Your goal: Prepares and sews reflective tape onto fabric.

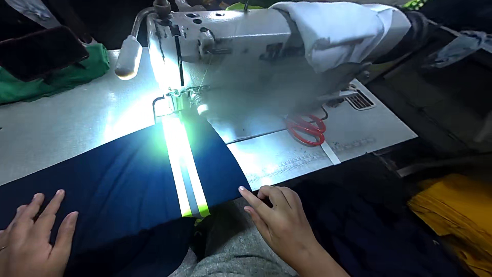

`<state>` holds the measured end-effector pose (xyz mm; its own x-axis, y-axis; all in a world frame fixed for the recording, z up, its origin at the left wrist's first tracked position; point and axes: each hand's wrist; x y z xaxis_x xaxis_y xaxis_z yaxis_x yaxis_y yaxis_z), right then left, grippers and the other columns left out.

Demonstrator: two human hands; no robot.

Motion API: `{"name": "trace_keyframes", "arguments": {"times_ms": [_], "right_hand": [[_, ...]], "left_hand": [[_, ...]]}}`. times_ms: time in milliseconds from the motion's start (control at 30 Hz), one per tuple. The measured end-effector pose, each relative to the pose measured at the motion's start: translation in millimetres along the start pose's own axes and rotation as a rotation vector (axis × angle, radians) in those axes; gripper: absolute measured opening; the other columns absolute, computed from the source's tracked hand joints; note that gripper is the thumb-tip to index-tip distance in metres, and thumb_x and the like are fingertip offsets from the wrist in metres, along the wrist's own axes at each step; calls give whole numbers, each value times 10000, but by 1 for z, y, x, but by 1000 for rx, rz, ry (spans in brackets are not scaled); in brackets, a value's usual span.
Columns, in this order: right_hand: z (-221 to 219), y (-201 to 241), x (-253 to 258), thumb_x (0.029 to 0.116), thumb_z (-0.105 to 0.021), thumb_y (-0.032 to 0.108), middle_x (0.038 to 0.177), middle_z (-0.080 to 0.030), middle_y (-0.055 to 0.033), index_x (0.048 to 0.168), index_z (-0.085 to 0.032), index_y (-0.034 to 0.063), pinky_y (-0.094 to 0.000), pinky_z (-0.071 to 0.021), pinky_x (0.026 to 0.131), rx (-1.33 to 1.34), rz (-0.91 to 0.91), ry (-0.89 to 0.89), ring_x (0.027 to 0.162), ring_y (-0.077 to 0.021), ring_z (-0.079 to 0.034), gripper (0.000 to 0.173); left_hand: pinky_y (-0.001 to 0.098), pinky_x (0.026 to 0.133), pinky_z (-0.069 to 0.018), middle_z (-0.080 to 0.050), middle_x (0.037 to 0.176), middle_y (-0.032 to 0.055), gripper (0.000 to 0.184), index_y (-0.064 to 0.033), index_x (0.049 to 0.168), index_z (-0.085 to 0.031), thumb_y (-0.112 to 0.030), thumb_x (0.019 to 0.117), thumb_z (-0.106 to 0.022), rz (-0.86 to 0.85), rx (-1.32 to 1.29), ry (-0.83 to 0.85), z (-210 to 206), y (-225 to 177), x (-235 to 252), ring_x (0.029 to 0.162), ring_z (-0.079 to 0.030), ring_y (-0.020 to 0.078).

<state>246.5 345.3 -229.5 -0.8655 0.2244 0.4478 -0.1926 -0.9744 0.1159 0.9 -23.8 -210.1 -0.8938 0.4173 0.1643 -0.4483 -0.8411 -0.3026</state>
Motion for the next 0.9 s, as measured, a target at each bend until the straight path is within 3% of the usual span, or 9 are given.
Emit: {"name": "trace_keyframes", "arguments": {"times_ms": [167,333,433,500,567,667,733,800,900], "right_hand": [[2,-20,3,1064,-455,454,916,-638,-47,1324,-691,368,-438,-477,835,-40,2,0,880,-234,-609,361],[3,-26,2,1064,-440,469,916,-647,-53,1328,-697,350,-452,-492,830,-44,14,16,878,-252,-621,387],[11,-10,-5,1057,-488,422,929,-670,-65,1278,-720,242,-412,-523,813,136,-5,6,878,-230,-641,367],[17,16,-11,1053,-547,314,972,-697,-67,1201,-713,127,-318,-565,842,470,-110,121,912,-153,-667,290],[11,44,-17,1048,-557,223,1122,-705,-155,1254,-670,-25,-320,-596,904,806,-334,324,1022,-171,-700,342],[-27,62,-20,1028,-573,320,1449,-548,-232,1443,-479,-88,-342,-456,1134,1035,-585,456,1357,-209,-544,589],[-42,65,-19,1008,-604,297,1342,-632,-185,1333,-591,-62,-314,-474,1103,1077,-582,398,1287,-163,-588,485],[-38,68,-15,1006,-603,261,1067,-699,-57,1091,-693,28,-277,-531,947,1101,-525,377,1046,-86,-648,264],[-11,78,-8,1018,-590,138,918,-702,-4,1006,-684,38,-216,-575,795,1238,-465,435,849,-35,-675,138]], "left_hand": [[688,1189,-194,-378,1576,308,558,-55,1525,-481,-394,1088,-407,4,23,23,-1,-4,-1,1473,-314,531],[674,1205,-156,-349,1600,289,621,-69,1539,-464,-468,1068,-386,4,6,30,2,30,5,1498,-266,518],[733,1176,-147,-314,1609,308,671,-65,1551,-442,-515,1057,-378,7,3,44,7,26,5,1496,-247,541],[751,1144,-216,-373,1568,325,653,-19,1493,-507,-489,1047,-423,-47,-50,-62,2,15,7,1459,-299,573],[724,1120,-293,-449,1531,288,603,-20,1435,-571,-455,1033,-460,-114,-105,-149,-7,-13,12,1431,-374,538],[658,1138,-335,-492,1524,201,512,-63,1381,-626,-406,1025,-494,-213,-196,-76,-21,-65,21,1440,-420,420],[630,1154,-346,-526,1513,137,453,-110,1356,-655,-385,1021,-525,-260,-249,-19,-30,-92,27,1441,-443,359],[611,1154,-361,-542,1504,109,424,-136,1353,-664,-362,1012,-551,-307,-299,11,-35,-110,31,1434,-457,336],[597,1174,-344,-532,1523,69,442,-191,1366,-664,-420,1001,-566,-354,-368,68,-40,-127,31,1458,-434,303]]}}
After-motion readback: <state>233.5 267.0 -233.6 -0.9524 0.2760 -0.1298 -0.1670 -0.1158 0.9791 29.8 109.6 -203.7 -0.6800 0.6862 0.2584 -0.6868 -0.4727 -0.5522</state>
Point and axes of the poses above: each hand's wrist, its own x-axis towards the middle knuckle, its own z-axis out of the back of the hand, y = z × x
